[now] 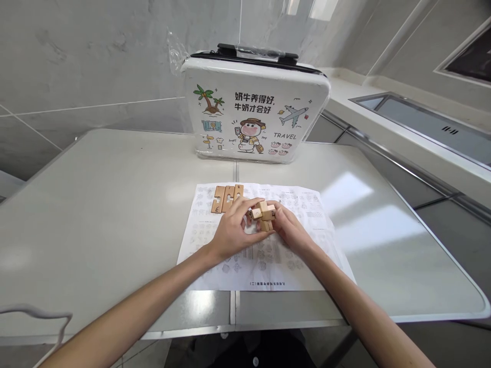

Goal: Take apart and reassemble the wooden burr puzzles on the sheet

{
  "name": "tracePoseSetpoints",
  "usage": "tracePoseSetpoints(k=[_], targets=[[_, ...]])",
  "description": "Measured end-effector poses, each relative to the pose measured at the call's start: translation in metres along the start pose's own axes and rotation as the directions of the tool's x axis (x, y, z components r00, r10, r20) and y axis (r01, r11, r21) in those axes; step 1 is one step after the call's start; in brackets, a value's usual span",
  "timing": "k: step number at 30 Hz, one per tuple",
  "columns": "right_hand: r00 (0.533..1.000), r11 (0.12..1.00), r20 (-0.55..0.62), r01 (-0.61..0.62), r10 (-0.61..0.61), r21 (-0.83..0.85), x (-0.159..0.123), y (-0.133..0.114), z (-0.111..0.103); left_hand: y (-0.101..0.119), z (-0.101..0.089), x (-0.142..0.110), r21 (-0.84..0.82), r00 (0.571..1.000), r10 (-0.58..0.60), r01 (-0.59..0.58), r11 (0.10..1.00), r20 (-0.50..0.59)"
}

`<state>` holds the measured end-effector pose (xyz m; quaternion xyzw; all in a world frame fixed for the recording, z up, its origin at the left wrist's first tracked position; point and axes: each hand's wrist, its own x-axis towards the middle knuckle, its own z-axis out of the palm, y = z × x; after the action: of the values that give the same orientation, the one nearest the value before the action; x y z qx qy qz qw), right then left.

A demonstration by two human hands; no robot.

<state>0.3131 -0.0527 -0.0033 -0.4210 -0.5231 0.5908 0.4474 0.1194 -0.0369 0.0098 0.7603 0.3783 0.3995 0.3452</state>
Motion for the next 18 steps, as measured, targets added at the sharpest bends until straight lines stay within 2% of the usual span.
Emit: tracePoseSetpoints(k=[2,6,9,14,18], targets=[[1.000,1.000,-0.023,0.017,-0.017,-0.009,-0.0012,-0.0018,0.0023,-0.0002,-0.0002,0.0003,-0.030,0.999,-0.034,0.034,0.999,-0.010],[0.982,0.963,-0.115,0.118,-0.149,-0.242,-0.0021,-0.0044,0.0019,-0.0011,-0.0009,0.0010,-0.081,0.998,-0.068,0.068,0.994,0.006],[0.979,0.947,-0.115,0.126,-0.166,-0.295,-0.0024,-0.0045,-0.0010,-0.0013,-0.0013,0.0008,-0.084,0.998,-0.056,0.059,0.995,0.039],[0.997,0.996,-0.075,-0.009,0.002,-0.091,-0.0018,-0.0025,-0.0018,-0.0011,-0.0008,0.0001,-0.063,0.997,-0.040,0.044,0.997,0.064],[0.991,0.985,-0.080,-0.093,0.105,0.145,0.0036,-0.0035,-0.0017,-0.0044,-0.0010,0.0012,0.004,0.999,-0.014,0.014,1.000,0.040]])
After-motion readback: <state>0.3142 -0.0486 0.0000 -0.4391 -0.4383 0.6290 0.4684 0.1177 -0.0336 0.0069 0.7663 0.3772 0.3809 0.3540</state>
